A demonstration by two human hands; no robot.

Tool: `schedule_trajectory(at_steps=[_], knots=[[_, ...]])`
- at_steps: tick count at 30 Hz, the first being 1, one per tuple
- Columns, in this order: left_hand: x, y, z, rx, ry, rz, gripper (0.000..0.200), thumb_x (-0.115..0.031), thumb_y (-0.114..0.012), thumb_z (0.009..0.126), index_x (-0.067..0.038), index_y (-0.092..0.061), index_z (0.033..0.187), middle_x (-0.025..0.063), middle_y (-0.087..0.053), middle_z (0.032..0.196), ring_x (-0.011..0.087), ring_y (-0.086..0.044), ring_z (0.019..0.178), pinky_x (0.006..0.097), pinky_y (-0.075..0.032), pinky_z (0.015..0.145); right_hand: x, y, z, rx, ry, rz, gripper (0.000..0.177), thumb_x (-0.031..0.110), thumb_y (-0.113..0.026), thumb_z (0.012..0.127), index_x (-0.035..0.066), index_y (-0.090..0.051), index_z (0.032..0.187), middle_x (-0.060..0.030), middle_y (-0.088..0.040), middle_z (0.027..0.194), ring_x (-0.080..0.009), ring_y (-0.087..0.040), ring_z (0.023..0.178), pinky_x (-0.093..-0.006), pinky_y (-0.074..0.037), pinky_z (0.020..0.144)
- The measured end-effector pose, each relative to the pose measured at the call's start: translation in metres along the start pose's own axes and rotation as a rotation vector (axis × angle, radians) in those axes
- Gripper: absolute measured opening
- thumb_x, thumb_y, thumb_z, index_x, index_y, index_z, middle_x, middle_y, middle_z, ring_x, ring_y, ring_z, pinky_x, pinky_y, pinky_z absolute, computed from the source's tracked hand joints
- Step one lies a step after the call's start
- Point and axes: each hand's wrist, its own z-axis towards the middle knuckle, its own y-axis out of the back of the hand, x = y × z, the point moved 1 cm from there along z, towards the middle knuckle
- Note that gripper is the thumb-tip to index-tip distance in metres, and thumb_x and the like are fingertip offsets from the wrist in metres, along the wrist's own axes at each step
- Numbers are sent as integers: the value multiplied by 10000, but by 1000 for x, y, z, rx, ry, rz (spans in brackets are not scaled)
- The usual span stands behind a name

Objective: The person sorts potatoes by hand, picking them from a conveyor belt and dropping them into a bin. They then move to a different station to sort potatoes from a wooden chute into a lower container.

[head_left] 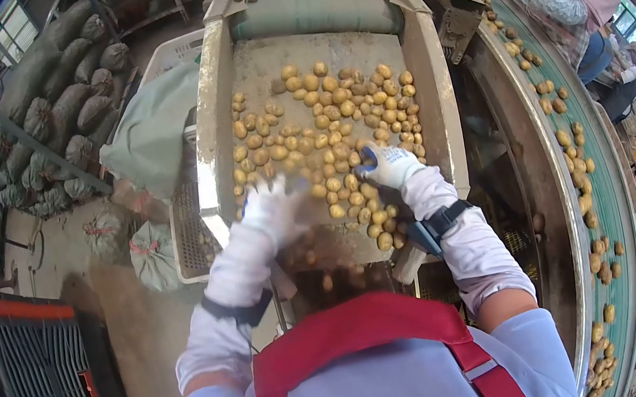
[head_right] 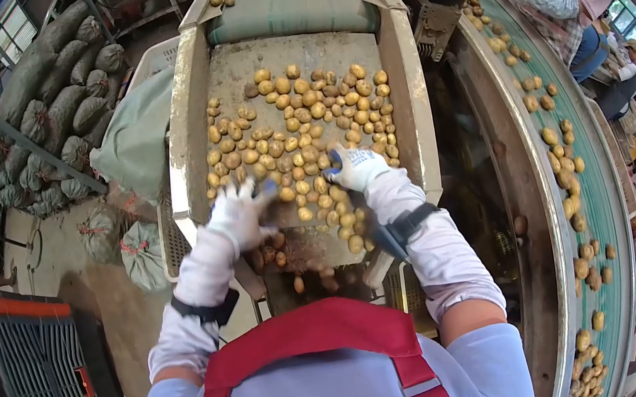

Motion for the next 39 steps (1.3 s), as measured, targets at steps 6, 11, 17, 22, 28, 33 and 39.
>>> schedule_trajectory(at_steps=[6,11,17,22,28,33,39], knots=[[13,14,-9,-473,-323,-244,551,-306,-760,772,-178,-594,1281,151,-516,1355,366,-505,1241,498,-364,1086,-31,2,-13,153,-20,883,301,281,-582,948,70,-614,1162,-70,-683,1025,-115,-632,690,-246,-480,558],[63,33,41,-686,242,50,606,-376,-721,800,-191,-543,1349,122,-486,1403,380,-341,1382,581,-202,1148,-25,28,-29,86,6,1600,400,338,-510,994,8,-589,1206,-78,-673,899,-131,-608,619,-241,-463,515],[64,31,57,-620,208,87,590,-408,-709,804,-192,-565,1334,92,-541,1355,399,-283,1412,635,-182,1132,-50,41,4,139,186,1537,364,327,-533,995,22,-606,1179,-69,-686,980,-133,-658,721,-255,-528,618],[73,33,90,-663,203,68,553,-394,-710,804,-184,-586,1300,69,-560,1325,406,-283,1408,634,-188,1127,-59,89,152,-426,230,392,508,412,-563,933,237,-488,1404,-134,-499,1410,-281,-471,1300,-429,-360,1088],[81,38,115,-594,258,105,581,-425,-706,800,-198,-575,1319,76,-550,1346,401,-282,1411,626,-169,1140,18,51,130,-44,196,-369,660,608,-436,923,365,-274,1515,-174,-125,1607,-418,-112,1471,-721,-44,1110],[67,59,145,-407,251,164,684,-549,-633,827,-228,-486,1413,142,-434,1476,376,-258,1435,568,-68,1185,18,41,70,232,481,-395,644,595,-512,889,329,-395,1464,-152,-236,1575,-445,-184,1444,-722,-141,1098],[60,39,178,-4,150,-44,864,-630,-652,787,-260,-335,1502,250,-146,1577,530,-197,1408,566,-245,1142,-68,122,154,-110,332,-40,566,549,-563,877,273,-512,1369,-190,-364,1491,-408,-358,1371,-496,-307,1129]])
